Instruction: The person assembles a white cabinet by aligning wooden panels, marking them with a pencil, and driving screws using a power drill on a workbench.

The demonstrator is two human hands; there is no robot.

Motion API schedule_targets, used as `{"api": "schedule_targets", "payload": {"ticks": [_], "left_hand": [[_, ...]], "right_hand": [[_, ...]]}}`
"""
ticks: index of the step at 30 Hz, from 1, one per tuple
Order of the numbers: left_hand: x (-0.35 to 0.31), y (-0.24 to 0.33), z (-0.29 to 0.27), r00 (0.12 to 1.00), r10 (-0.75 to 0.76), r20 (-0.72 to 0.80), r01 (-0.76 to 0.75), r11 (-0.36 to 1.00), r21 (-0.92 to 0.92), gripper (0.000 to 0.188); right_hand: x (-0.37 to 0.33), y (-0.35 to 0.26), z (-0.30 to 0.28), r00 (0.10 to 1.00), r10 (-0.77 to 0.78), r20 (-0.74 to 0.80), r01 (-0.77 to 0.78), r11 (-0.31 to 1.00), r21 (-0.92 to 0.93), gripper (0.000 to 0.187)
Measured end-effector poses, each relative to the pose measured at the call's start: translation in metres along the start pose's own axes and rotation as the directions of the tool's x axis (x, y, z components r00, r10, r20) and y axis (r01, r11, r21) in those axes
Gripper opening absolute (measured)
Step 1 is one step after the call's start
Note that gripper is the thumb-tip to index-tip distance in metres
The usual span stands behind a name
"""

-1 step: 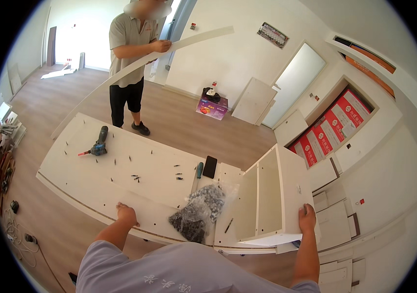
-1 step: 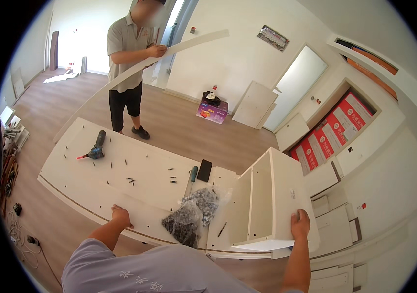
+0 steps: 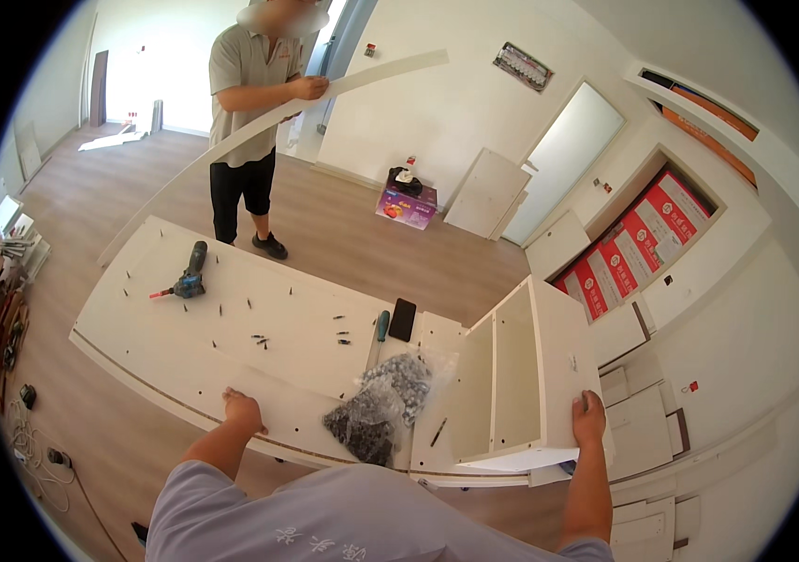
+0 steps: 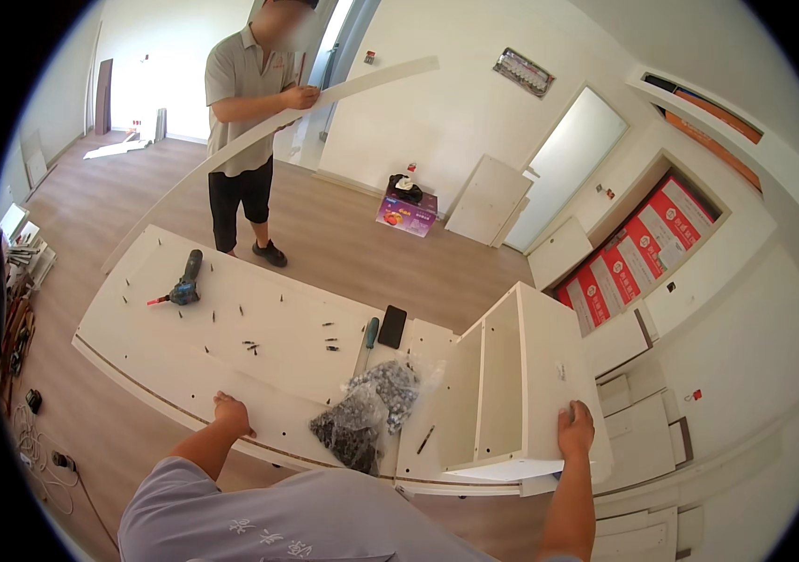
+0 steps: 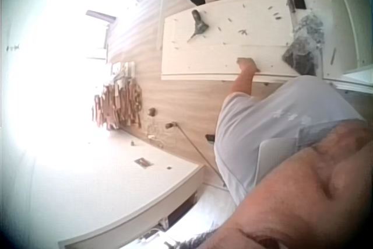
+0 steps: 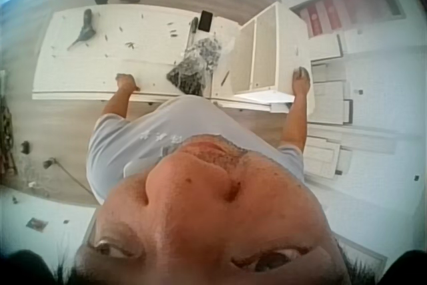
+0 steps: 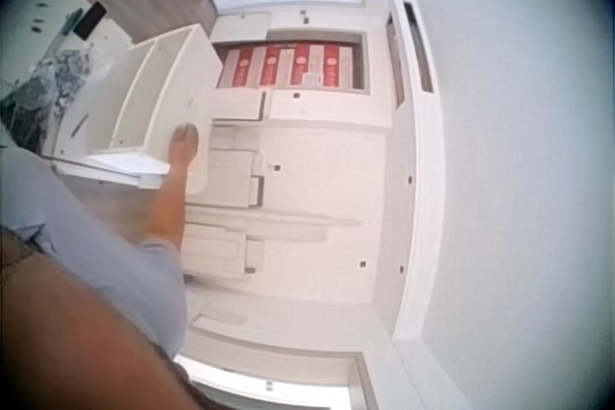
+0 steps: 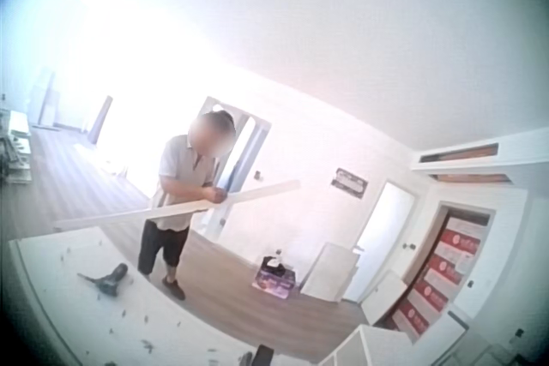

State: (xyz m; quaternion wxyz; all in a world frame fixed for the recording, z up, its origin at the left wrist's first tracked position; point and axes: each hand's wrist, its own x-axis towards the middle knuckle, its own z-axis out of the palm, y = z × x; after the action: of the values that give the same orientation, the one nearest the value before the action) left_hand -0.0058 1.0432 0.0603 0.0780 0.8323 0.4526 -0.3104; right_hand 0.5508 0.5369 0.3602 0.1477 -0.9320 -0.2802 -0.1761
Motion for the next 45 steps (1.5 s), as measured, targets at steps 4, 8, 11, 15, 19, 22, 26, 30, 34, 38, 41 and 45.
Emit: {"api": "schedule_targets", "payload": {"ticks": [4, 8, 11, 15, 19, 22, 26, 30, 34, 38, 41, 45], "left_hand": [[-0.006, 0.002, -0.013, 1.000, 0.004, -0.017, -0.004, 1.000, 0.009, 0.111], [-0.005, 0.008, -0.011, 1.000, 0.021, 0.003, -0.021, 0.999, 0.025, 0.113], [-0.009, 0.006, -0.008, 1.000, -0.012, 0.010, 0.012, 1.000, -0.007, 0.115], [-0.007, 0.006, -0.013, 0.999, -0.048, 0.013, 0.049, 0.996, -0.068, 0.116], [-0.011, 0.011, -0.025, 0.999, -0.033, 0.031, 0.036, 0.995, -0.095, 0.117], [-0.007, 0.006, -0.020, 0.999, -0.044, 0.016, 0.046, 0.994, -0.097, 0.117], [-0.007, 0.007, -0.021, 0.998, -0.054, 0.038, 0.057, 0.995, -0.080, 0.117], [-0.016, 0.007, -0.029, 0.997, -0.036, 0.067, 0.036, 0.999, 0.009, 0.118], [-0.011, 0.013, -0.024, 0.998, -0.031, 0.055, 0.030, 0.999, 0.019, 0.117], [-0.011, 0.010, -0.021, 0.999, -0.022, 0.048, 0.021, 1.000, 0.003, 0.116], [-0.008, 0.008, -0.022, 0.998, -0.066, 0.024, 0.067, 0.998, -0.012, 0.113], [-0.007, 0.005, -0.018, 0.998, -0.006, 0.058, 0.004, 1.000, 0.025, 0.120]], "right_hand": [[-0.004, 0.016, 0.002, 1.000, 0.025, -0.002, -0.025, 0.999, -0.047, 0.043], [0.000, 0.041, 0.016, 0.998, -0.046, -0.042, 0.043, 0.997, -0.065, 0.043], [0.003, 0.024, 0.015, 1.000, -0.012, -0.012, 0.012, 1.000, -0.012, 0.043], [0.001, 0.005, 0.002, 1.000, 0.006, -0.017, -0.006, 1.000, -0.020, 0.043], [-0.004, 0.003, 0.001, 0.985, 0.000, -0.174, -0.027, 0.988, -0.151, 0.048], [-0.001, -0.001, -0.003, 0.988, 0.150, -0.040, -0.152, 0.988, -0.038, 0.053], [-0.003, 0.005, -0.004, 1.000, 0.019, -0.023, -0.025, 0.964, -0.264, 0.057], [-0.001, -0.014, -0.004, 0.982, 0.187, 0.011, -0.188, 0.979, 0.075, 0.050], [-0.001, 0.001, -0.008, 0.997, 0.065, 0.049, -0.061, 0.996, -0.072, 0.046], [-0.003, 0.000, -0.002, 0.998, 0.058, 0.032, -0.056, 0.997, -0.053, 0.044], [-0.002, -0.002, -0.005, 0.997, 0.065, 0.035, -0.063, 0.996, -0.056, 0.043], [0.001, -0.007, -0.006, 0.997, 0.070, 0.034, -0.068, 0.996, -0.051, 0.043]]}}
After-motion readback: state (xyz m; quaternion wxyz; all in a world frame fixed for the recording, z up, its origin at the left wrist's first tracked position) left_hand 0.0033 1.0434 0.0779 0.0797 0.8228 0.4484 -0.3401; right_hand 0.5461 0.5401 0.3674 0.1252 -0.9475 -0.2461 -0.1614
